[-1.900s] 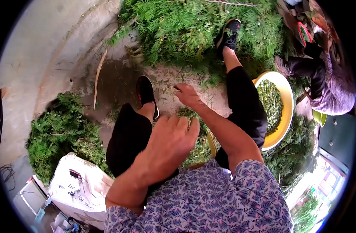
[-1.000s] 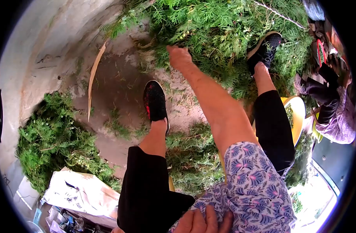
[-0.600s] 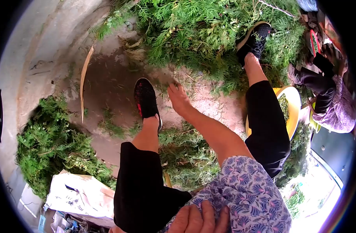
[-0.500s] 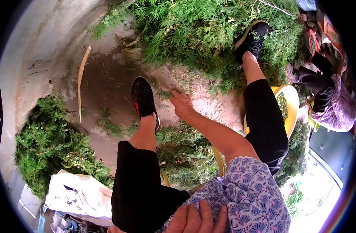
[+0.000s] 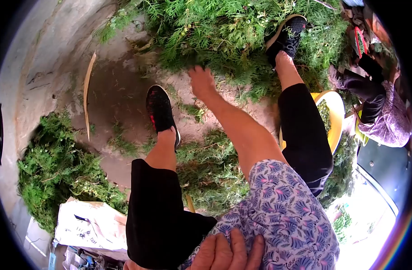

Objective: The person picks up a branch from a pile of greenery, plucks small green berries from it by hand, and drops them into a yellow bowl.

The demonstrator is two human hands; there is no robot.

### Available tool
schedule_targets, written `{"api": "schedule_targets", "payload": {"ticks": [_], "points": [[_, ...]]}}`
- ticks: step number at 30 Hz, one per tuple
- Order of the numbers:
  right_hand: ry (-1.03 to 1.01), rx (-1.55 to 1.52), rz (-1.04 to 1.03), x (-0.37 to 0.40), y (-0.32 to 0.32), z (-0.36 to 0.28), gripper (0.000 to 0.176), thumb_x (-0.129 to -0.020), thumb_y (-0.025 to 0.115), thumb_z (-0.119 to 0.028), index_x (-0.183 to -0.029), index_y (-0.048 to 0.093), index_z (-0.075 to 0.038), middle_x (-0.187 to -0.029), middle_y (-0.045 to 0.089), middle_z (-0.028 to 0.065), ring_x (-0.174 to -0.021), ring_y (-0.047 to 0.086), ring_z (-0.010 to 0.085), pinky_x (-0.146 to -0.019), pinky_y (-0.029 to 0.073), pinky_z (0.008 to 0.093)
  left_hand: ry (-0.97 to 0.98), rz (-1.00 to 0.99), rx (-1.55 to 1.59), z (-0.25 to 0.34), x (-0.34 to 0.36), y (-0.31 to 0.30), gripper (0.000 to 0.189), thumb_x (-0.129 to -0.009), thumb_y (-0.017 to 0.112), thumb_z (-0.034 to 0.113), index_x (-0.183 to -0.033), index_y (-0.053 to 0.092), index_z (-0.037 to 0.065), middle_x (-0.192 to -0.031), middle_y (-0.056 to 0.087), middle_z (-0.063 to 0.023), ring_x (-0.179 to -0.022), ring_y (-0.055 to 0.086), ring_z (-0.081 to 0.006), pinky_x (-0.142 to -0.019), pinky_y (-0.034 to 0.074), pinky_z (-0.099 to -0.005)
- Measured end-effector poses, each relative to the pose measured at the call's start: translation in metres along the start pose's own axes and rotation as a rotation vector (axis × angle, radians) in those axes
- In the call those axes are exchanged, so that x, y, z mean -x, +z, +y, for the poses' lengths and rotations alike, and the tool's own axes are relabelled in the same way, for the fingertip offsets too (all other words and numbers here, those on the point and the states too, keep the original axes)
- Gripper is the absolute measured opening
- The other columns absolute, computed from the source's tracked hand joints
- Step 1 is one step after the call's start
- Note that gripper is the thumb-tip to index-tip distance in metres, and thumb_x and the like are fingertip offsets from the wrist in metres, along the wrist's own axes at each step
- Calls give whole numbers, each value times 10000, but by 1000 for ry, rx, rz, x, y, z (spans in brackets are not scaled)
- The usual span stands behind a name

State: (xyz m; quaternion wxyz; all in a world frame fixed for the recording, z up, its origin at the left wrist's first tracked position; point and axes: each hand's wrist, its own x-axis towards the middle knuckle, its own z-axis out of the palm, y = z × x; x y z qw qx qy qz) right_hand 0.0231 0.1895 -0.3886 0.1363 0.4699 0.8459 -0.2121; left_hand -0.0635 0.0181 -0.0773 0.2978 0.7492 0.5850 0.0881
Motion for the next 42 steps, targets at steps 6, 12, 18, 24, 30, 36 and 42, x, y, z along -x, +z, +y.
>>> {"api": "schedule_targets", "payload": {"ticks": [6, 12, 18, 24, 30, 36, 42], "points": [[13, -97, 103, 96, 39, 16, 392, -816, 568, -68, -1191, 482, 3, -1271, 411, 206, -1151, 418, 347, -950, 398, 424, -32, -4, 48, -3, -3, 10, 259, -767, 540, 44, -978, 600, -93, -902, 587, -268, -797, 577, -344, -714, 479, -420], [383, -190, 278, 42, 20, 62, 320, -870, 515, -178, -1115, 523, 27, -1088, 535, 248, -977, 536, 380, -847, 451, 444, -348, 8, 538, -9, -9, 36, 258, -775, 534, 47, -983, 599, -90, -898, 588, -261, -792, 575, -337, -710, 476, -416], [386, -30, 270, -22, 48, 136, 417, -884, 467, -347, -1144, 500, -23, -1003, 580, 198, -958, 553, 363, -838, 421, 470, -1114, 423, 1974, -93, -40, 110, 256, -783, 527, 50, -987, 597, -88, -895, 589, -253, -788, 573, -331, -705, 473, -412], [388, 235, -23, -49, 30, 152, 374, -885, 461, -272, -1177, 496, -40, -964, 574, 181, -896, 556, 302, -729, 437, 457, -1090, 661, 2339, -122, -65, 124, 255, -791, 520, 54, -992, 596, -85, -891, 590, -246, -783, 572, -324, -701, 469, -408], [261, 113, -123, 8, 13, 83, 384, -889, 482, -194, -1246, 456, -53, -834, 607, 146, -736, 583, 220, -586, 515, 417, -1091, 692, 2377, -124, -67, 129, 255, -799, 514, 57, -996, 594, -83, -888, 591, -239, -779, 570, -318, -697, 466, -404], [209, -57, -16, 87, 21, 35, 481, -871, 532, -284, -1304, 413, -111, -1420, 270, 114, -1300, 246, 383, -1069, 276, 468, -1115, 696, 2370, -122, -67, 135, 254, -807, 507, 60, -1001, 593, -80, -884, 592, -231, -775, 569, -311, -693, 463, -400], [392, 464, 68, 51, 13, 125, 344, -834, 550, -316, -963, 643, -10, -1119, 562, 159, -1085, 469, 284, -998, 318, 394, -1186, 750, 2406, -117, -67, 130, 253, -815, 501, 63, -1006, 592, -77, -881, 594, -224, -770, 567, -305, -688, 459, -396]]}}
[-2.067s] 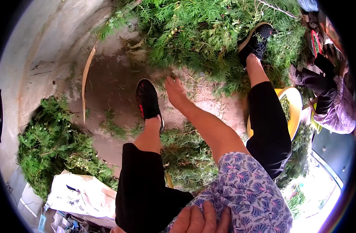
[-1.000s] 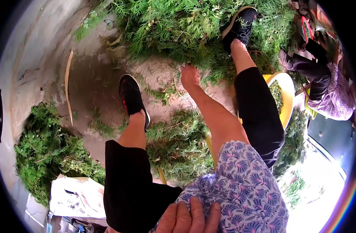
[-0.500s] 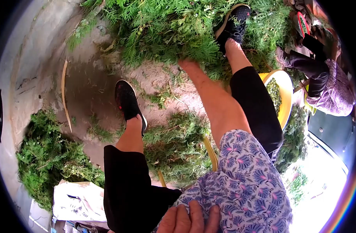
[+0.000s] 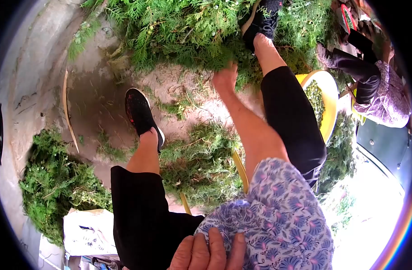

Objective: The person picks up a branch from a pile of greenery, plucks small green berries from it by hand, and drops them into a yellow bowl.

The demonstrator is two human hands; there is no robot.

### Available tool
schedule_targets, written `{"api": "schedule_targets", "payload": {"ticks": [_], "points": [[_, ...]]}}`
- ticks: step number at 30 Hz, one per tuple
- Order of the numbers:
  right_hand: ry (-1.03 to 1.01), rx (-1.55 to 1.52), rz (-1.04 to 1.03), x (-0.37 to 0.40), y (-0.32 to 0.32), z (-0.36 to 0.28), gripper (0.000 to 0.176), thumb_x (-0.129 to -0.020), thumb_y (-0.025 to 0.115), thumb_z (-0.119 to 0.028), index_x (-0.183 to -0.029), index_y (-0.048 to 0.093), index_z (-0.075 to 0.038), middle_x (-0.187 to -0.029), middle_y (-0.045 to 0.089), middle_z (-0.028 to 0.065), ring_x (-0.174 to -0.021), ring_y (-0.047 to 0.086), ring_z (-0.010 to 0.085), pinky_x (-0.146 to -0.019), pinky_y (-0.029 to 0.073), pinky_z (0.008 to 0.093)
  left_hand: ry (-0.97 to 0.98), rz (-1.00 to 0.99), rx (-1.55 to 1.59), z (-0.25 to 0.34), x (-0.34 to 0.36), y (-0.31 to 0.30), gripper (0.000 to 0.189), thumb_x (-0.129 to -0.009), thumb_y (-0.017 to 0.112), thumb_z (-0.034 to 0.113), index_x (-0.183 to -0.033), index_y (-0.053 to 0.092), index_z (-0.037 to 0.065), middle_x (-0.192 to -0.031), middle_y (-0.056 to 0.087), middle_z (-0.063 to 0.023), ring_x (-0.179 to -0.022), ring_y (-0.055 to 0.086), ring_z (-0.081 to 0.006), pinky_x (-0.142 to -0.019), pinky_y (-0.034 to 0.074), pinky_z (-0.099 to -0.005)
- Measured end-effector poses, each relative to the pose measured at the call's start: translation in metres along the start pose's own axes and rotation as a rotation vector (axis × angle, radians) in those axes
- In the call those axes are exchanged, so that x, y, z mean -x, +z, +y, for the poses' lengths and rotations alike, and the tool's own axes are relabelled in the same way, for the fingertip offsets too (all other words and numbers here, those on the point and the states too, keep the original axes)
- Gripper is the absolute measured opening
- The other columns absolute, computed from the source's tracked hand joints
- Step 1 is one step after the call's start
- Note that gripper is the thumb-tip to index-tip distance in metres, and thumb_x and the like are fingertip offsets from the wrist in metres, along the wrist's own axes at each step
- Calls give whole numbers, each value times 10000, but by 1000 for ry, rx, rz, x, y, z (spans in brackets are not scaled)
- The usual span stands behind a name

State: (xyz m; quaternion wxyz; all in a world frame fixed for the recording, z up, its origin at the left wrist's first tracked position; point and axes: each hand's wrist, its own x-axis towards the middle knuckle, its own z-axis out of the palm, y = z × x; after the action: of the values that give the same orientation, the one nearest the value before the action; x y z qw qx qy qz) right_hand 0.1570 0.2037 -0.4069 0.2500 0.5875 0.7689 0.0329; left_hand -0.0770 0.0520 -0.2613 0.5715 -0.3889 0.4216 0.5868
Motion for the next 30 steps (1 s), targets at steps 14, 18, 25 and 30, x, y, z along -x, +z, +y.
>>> {"api": "schedule_targets", "payload": {"ticks": [14, 18, 25, 30], "points": [[-78, -831, 6, 87, -5, -45, 375, -858, 555, -152, -1230, 515, -130, -1347, 360, 153, -1176, 374, 355, -1007, 376, 395, -308, 132, -5, -87, 136, -60, 253, -834, 485, 70, -1016, 588, -71, -872, 596, -207, -760, 564, -290, -678, 451, -387], [459, -1277, 38, 28, 3, -4, 382, -827, 537, -73, -1201, 487, -14, -1269, 411, 200, -1107, 455, 301, -886, 427, 424, -477, 117, -82, -112, 216, -70, 253, -840, 481, 72, -1019, 587, -70, -870, 597, -202, -757, 563, -286, -676, 449, -385], [609, -738, -296, -42, 44, 24, 774, -718, 670, -93, -1353, 229, -53, -1225, 360, 218, -1036, 470, 358, -843, 453, 434, -23, 31, 67, 7, -15, 12, 253, -849, 473, 76, -1025, 586, -67, -866, 598, -193, -752, 561, -278, -671, 445, -380], [226, -817, -371, 48, -39, -40, 435, -827, 609, -296, -1186, 526, -66, -1389, 243, 186, -1249, 256, 355, -1032, 318, 451, -539, 241, -13, -112, 192, -84, 255, -845, 474, 82, -1022, 588, -63, -859, 601, -185, -748, 563, -270, -672, 448, -373]]}}
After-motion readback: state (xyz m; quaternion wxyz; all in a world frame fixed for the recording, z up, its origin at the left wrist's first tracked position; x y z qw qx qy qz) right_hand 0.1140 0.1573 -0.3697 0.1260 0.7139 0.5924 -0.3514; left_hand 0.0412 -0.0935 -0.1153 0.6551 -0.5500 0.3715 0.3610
